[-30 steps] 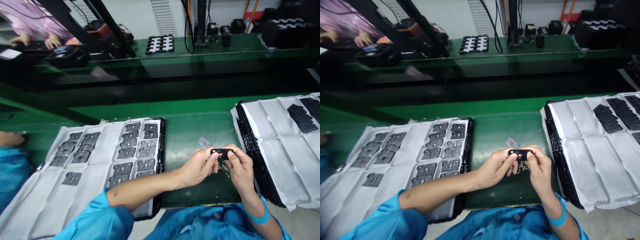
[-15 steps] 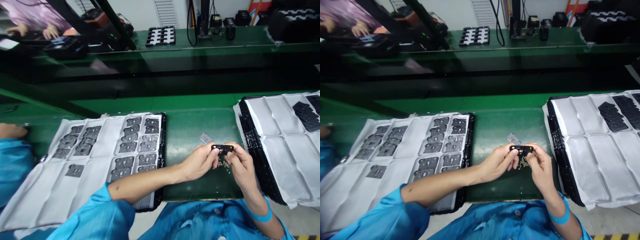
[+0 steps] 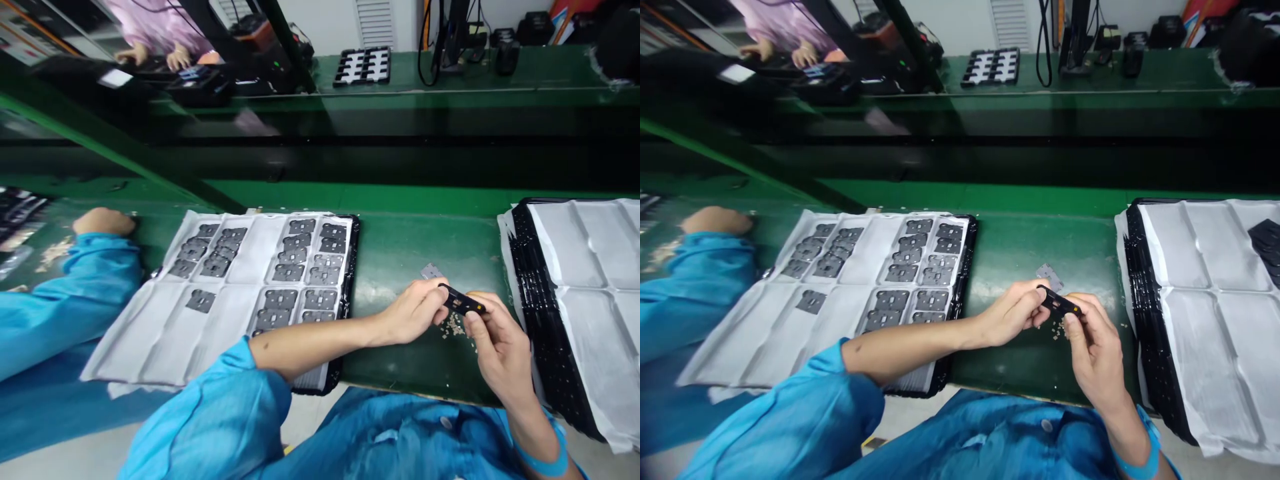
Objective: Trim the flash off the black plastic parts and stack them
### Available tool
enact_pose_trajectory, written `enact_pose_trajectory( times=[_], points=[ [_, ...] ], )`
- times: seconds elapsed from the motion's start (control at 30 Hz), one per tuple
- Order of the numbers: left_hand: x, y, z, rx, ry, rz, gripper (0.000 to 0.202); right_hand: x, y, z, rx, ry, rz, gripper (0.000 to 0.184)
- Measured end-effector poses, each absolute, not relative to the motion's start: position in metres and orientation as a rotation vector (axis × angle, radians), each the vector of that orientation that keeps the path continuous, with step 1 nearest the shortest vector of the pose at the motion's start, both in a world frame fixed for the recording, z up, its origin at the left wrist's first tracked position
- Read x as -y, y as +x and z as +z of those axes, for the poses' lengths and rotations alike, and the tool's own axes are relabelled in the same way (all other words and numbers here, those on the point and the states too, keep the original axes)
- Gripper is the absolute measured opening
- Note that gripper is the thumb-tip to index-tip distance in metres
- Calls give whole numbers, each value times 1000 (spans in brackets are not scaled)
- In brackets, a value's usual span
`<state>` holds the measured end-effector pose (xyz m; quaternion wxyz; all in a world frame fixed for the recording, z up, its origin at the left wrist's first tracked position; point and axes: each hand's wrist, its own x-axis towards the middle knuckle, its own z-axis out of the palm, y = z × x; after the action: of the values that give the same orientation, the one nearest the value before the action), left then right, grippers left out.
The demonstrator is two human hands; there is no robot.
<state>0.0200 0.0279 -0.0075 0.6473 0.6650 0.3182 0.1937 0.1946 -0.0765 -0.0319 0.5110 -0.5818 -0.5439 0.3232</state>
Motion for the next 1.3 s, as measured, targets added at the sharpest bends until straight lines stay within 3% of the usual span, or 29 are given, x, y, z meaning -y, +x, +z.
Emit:
enact_pose_trajectory(
  times=[0.43,0.7,1.1,1.3],
  points=[
    [-24,19,-18,-761,1544,470,19,79,196,-39,1303,-1406,813,16],
    [-26,18,-15,-752,1507,467,32,80,197,-41,1334,-1405,787,16],
    [-24,18,-23,-779,1507,454,20,80,198,-46,1359,-1397,734,18],
    [-23,17,-18,-787,1486,449,28,80,198,-46,1379,-1386,733,19]
  ],
)
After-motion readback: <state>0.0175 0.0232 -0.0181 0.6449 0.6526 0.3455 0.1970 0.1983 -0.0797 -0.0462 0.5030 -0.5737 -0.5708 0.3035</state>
